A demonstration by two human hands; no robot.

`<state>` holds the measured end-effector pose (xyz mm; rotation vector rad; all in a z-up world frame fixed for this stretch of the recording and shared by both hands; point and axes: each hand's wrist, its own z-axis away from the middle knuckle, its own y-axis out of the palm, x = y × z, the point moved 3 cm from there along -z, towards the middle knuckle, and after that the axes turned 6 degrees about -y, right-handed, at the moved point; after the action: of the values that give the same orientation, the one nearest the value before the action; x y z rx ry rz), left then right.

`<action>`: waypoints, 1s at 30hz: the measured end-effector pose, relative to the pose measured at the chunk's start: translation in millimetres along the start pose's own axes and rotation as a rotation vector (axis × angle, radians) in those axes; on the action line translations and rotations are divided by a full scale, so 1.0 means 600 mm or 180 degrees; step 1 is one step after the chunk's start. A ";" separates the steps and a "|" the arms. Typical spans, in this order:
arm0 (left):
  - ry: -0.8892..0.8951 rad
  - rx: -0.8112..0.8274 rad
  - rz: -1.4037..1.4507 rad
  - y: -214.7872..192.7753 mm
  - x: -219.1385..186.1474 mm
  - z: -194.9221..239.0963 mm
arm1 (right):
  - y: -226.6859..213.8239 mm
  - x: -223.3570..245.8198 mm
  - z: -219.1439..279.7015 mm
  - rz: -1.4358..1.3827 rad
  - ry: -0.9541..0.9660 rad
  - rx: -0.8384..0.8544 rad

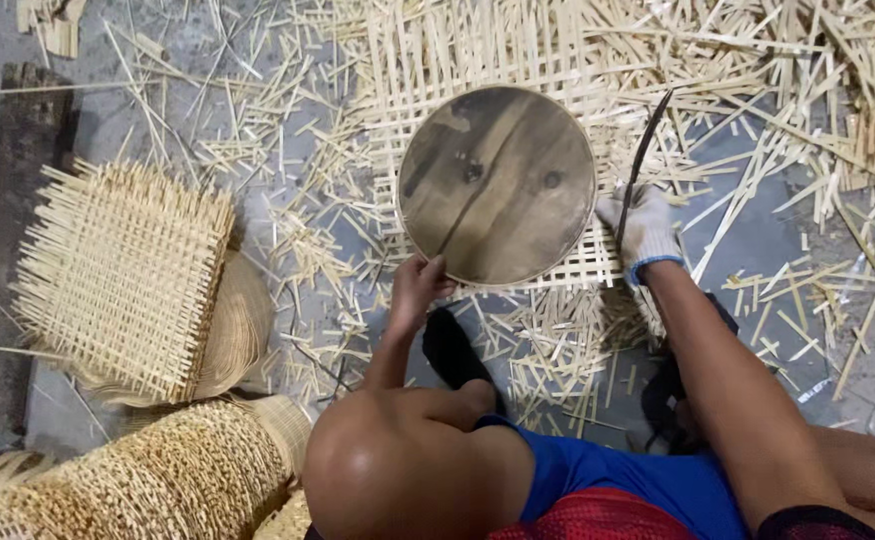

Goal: The person sits on the floor and uses shears to trim the edges of a woven bamboo mat to fit a circular wooden base. The person repeatedly positions the mat over the base, cuts the excess strips, and stacks the finished pieces.

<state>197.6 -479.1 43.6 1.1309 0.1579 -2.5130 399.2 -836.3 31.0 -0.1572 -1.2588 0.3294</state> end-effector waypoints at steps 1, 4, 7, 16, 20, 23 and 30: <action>0.0032 0.0064 -0.0017 0.000 -0.007 0.003 | -0.002 0.003 0.001 -0.0033 -0.0008 -0.0007; 0.0107 0.0250 -0.0111 -0.007 -0.033 0.016 | -0.004 0.015 0.001 0.0320 -0.0167 -0.0091; 0.0008 0.0314 -0.0430 -0.004 -0.040 0.019 | -0.008 0.000 -0.001 -0.0346 0.0118 -0.0271; 0.0084 -0.0029 -0.0899 0.010 -0.096 0.047 | 0.010 -0.024 -0.013 -0.0490 0.0033 -0.0191; 0.0136 -0.0189 -0.1319 -0.001 -0.119 0.057 | 0.016 -0.027 -0.039 -0.1167 0.0334 0.0011; -0.0256 -0.0471 -0.1969 -0.021 -0.141 0.062 | -0.008 0.017 -0.008 0.0754 -0.0726 -0.0089; 0.0289 -0.0810 -0.1964 -0.097 -0.342 0.170 | -0.077 0.124 0.042 -0.0704 0.0125 0.0346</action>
<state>228.0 -391.3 260.8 1.2248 0.9531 -2.8324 402.6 -857.3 119.7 0.0683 -1.2033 0.2021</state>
